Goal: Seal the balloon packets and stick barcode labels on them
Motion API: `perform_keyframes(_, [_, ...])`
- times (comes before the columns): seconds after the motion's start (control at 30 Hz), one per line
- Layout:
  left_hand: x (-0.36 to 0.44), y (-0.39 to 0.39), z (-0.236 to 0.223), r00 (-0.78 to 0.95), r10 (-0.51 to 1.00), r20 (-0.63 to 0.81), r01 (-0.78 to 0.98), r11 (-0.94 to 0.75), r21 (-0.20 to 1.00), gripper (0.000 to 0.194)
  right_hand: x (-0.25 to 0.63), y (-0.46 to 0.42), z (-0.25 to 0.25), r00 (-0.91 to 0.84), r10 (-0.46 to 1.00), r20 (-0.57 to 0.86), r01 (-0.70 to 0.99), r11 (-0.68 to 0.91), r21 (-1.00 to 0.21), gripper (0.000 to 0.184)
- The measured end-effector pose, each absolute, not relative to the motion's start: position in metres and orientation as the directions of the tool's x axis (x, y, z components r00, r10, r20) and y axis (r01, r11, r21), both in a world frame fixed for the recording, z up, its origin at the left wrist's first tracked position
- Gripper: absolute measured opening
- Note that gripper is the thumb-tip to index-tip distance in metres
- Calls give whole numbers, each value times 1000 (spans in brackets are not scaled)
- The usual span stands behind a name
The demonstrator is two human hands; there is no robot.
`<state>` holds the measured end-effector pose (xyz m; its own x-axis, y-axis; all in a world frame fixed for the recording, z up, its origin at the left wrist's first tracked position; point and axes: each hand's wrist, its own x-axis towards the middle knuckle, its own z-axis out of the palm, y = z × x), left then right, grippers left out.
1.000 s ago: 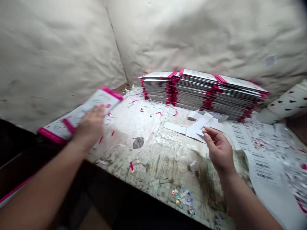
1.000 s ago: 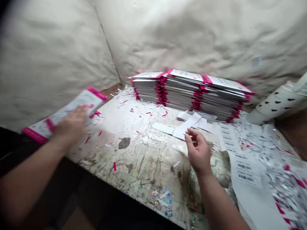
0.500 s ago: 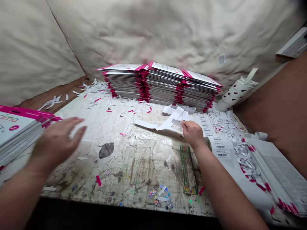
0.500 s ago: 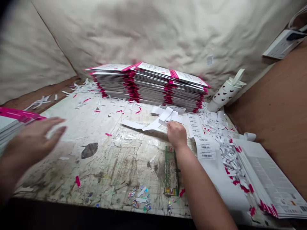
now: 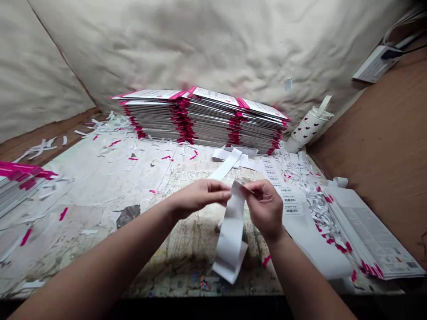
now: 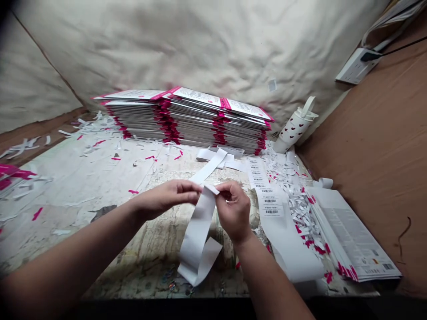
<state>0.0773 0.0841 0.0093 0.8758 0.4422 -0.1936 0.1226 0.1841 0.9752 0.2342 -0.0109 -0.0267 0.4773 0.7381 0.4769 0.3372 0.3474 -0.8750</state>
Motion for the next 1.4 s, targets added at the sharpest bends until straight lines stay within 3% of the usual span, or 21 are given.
perform_keyframes(0.1, [77,67,6,901,291,-321,188,405,895,31,236,-14,-17,542,718,438,323,303,-897,7])
perform_keyframes(0.17, [79,54,3,873,321,-366,164,513,843,30,236,-15,-13,538,743,398,280,287,-916,8])
perform_keyframes(0.4, [83,35,1,804,460,-377,190,403,896,23,247,-16,-14,450,886,115,-137,196,-971,26])
perform_keyframes(0.57, [75,28,2,890,296,-347,73,658,750,40,256,-16,-12,358,933,47,-324,171,-930,22])
perform_keyframes(0.67, [74,25,0,904,298,-308,7,708,706,36,255,-17,-12,356,933,54,-320,176,-931,20])
perform_keyframes(0.8, [76,30,-3,765,566,-308,-171,638,751,27,248,-22,-10,213,974,82,-187,123,-975,20])
perform_keyframes(0.87, [77,34,-4,735,618,-280,-221,608,762,27,244,-25,-8,123,990,67,-176,88,-981,20])
perform_keyframes(1.03, [75,36,-4,776,585,-237,-224,606,763,26,238,-29,-6,27,999,32,-247,37,-968,20])
perform_keyframes(1.4, [74,35,-7,800,522,-295,-175,674,718,32,235,-28,-15,-45,999,-18,-344,-32,-939,22])
